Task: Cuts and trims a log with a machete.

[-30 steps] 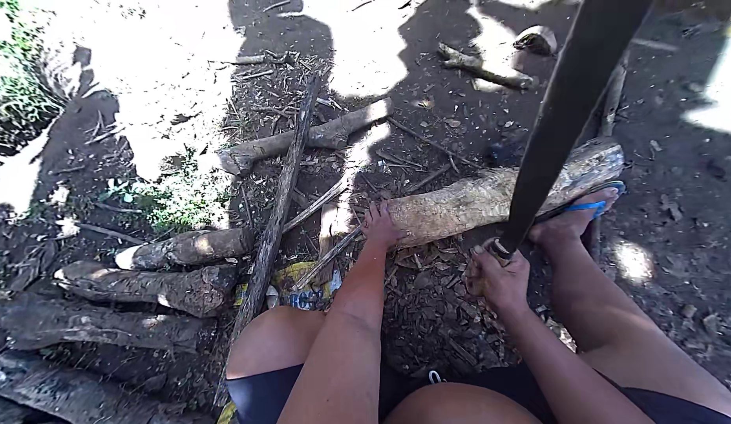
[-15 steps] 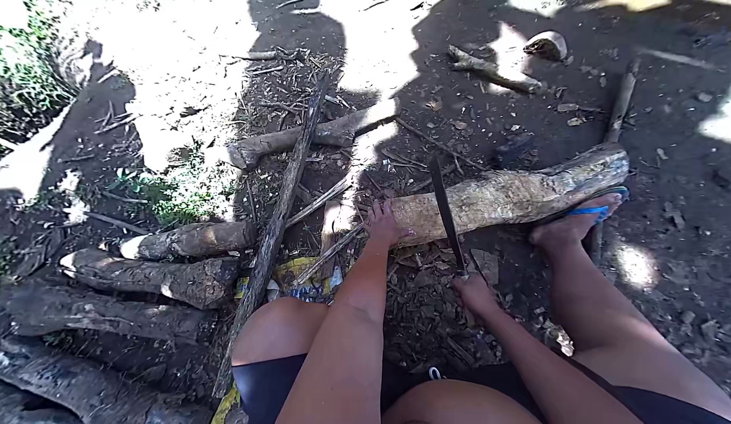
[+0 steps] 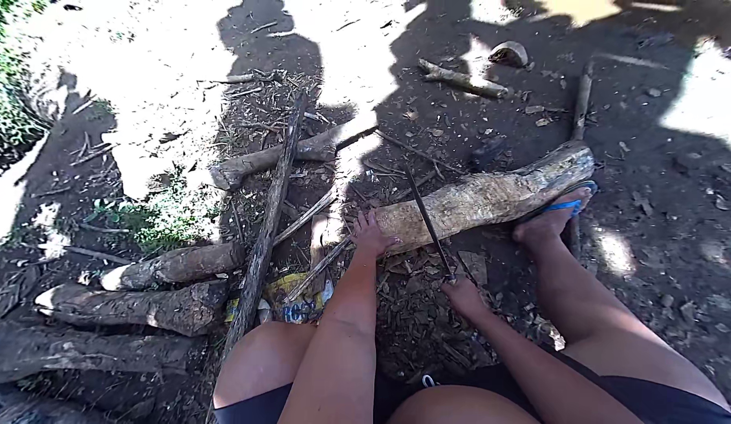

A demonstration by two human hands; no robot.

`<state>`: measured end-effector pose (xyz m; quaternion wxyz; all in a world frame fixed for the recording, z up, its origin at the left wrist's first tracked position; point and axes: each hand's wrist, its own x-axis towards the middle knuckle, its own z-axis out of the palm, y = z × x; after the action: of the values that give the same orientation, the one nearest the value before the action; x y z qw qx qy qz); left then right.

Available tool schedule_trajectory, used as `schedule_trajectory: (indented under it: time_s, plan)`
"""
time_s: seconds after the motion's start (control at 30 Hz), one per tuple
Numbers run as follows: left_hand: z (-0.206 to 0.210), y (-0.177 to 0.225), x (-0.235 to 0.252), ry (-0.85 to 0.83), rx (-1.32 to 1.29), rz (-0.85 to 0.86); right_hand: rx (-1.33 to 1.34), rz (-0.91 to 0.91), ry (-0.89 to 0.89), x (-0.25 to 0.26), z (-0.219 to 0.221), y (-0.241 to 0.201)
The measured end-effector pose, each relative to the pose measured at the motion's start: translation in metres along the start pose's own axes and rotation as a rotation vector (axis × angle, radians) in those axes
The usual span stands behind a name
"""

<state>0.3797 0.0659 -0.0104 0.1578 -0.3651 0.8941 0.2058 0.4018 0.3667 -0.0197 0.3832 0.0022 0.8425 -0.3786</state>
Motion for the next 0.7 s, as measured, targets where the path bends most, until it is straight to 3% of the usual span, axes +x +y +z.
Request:
schedule_trajectory:
  time_s: [0.7]
  plan:
    - [-0.0001,-0.002,-0.0016,-0.027,0.002,0.006,-0.009,0.01,0.028,-0.0008,0.0012,0.0013]
